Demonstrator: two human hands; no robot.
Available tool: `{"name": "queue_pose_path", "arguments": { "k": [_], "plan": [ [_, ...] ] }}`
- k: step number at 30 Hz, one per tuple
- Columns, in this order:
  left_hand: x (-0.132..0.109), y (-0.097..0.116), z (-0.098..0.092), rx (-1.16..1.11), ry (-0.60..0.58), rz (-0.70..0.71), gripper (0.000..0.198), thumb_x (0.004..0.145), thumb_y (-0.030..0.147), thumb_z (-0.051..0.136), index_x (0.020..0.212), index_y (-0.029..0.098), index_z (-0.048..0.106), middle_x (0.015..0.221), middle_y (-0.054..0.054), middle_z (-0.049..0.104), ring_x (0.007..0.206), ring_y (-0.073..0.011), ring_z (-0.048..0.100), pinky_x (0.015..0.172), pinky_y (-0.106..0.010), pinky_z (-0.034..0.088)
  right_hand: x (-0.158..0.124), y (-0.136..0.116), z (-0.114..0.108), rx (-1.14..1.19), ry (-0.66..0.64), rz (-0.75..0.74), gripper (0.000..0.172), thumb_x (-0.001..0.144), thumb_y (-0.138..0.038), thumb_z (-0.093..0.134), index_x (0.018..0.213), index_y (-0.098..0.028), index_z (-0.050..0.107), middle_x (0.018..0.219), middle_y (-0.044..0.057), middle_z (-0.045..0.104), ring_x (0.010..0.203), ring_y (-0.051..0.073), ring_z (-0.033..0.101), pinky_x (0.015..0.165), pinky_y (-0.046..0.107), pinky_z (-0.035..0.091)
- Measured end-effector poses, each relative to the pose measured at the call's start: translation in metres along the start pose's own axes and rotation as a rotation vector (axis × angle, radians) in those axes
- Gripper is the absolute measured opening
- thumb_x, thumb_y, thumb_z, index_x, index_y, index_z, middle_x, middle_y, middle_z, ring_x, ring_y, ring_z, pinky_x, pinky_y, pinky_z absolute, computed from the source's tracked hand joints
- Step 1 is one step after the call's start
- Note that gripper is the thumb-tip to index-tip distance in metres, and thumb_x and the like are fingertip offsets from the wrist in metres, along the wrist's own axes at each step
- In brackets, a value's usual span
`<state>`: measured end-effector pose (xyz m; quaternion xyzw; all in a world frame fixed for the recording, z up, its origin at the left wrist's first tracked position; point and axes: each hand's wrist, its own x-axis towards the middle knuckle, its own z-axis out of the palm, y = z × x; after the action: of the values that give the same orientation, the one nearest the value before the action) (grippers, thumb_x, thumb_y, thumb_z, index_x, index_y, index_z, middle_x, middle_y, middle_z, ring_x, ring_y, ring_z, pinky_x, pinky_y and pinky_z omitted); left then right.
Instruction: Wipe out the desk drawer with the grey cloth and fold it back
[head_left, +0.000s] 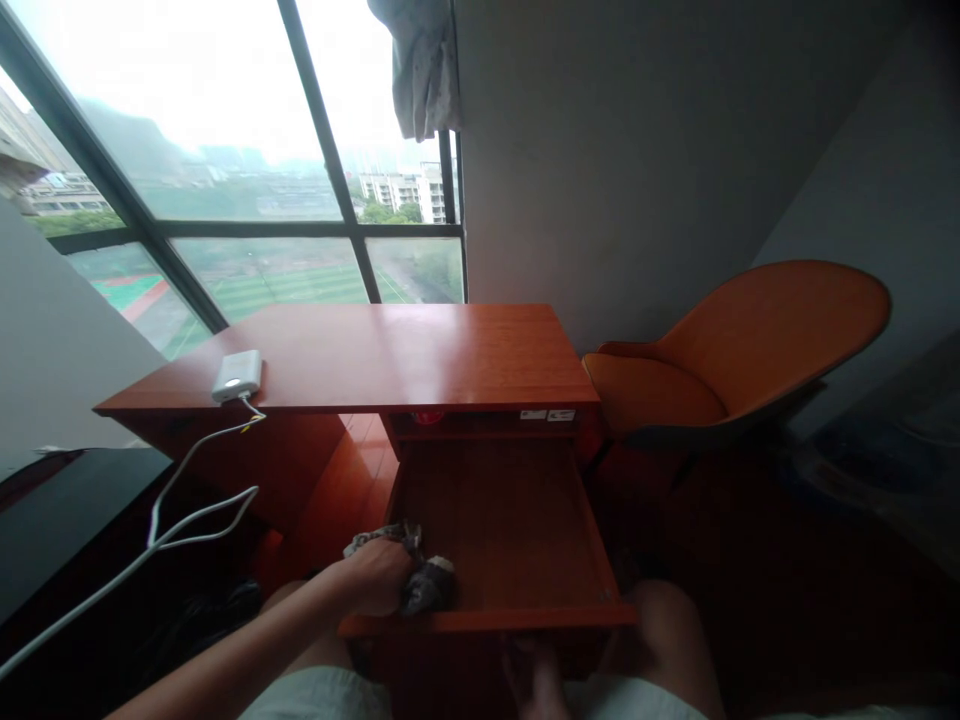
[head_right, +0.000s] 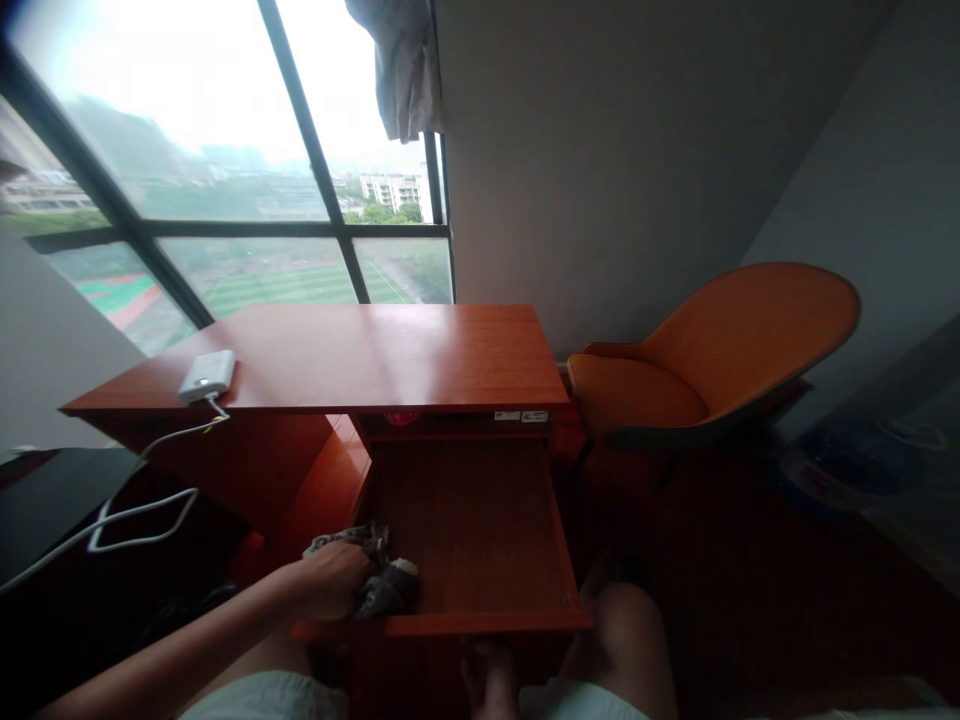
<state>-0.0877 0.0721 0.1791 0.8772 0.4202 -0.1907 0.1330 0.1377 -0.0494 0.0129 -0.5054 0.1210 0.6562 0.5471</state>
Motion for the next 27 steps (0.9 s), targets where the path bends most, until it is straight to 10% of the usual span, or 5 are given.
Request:
{"name": "queue_pose_path", "arguments": {
  "k": [10, 15, 27],
  "plan": [
    [0.047, -0.040, 0.004, 0.051, 0.327, -0.128, 0.027, 0.068, 0.018, 0.051, 0.091, 0.020, 0.067, 0.077, -0.009, 0.069, 0.086, -0.0282, 0.062, 0.080, -0.037, 0.045, -0.002, 0.000, 0.002, 0.061, -0.022, 0.026, 0.030, 0.038, -0.015, 0.070, 0.065, -0.019, 0.058, 0.057, -0.002, 0.070, 0.058, 0.013, 0.064, 0.052, 0.022, 0.046],
    [0.081, -0.052, 0.007, 0.063, 0.438, -0.219, 0.054, 0.070, 0.017, 0.052, 0.124, 0.013, 0.053, 0.113, -0.018, 0.063, 0.110, -0.0324, 0.054, 0.096, -0.043, 0.038, 0.007, 0.005, -0.007, -0.023, -0.026, -0.011, 0.028, 0.040, -0.018, 0.072, 0.064, -0.021, 0.059, 0.060, -0.002, 0.070, 0.064, 0.017, 0.066, 0.054, 0.026, 0.049],
    [0.159, -0.061, 0.006, -0.010, 0.612, -0.500, 0.058, 0.080, 0.021, 0.046, 0.135, 0.004, 0.038, 0.136, -0.024, 0.045, 0.129, -0.0370, 0.036, 0.107, -0.052, 0.019, 0.011, 0.006, -0.009, -0.195, 0.066, -0.027, 0.025, 0.083, -0.038, 0.055, 0.099, -0.019, 0.059, 0.093, 0.003, 0.064, 0.080, 0.013, 0.061, 0.067, 0.031, 0.053]
  ]
}}
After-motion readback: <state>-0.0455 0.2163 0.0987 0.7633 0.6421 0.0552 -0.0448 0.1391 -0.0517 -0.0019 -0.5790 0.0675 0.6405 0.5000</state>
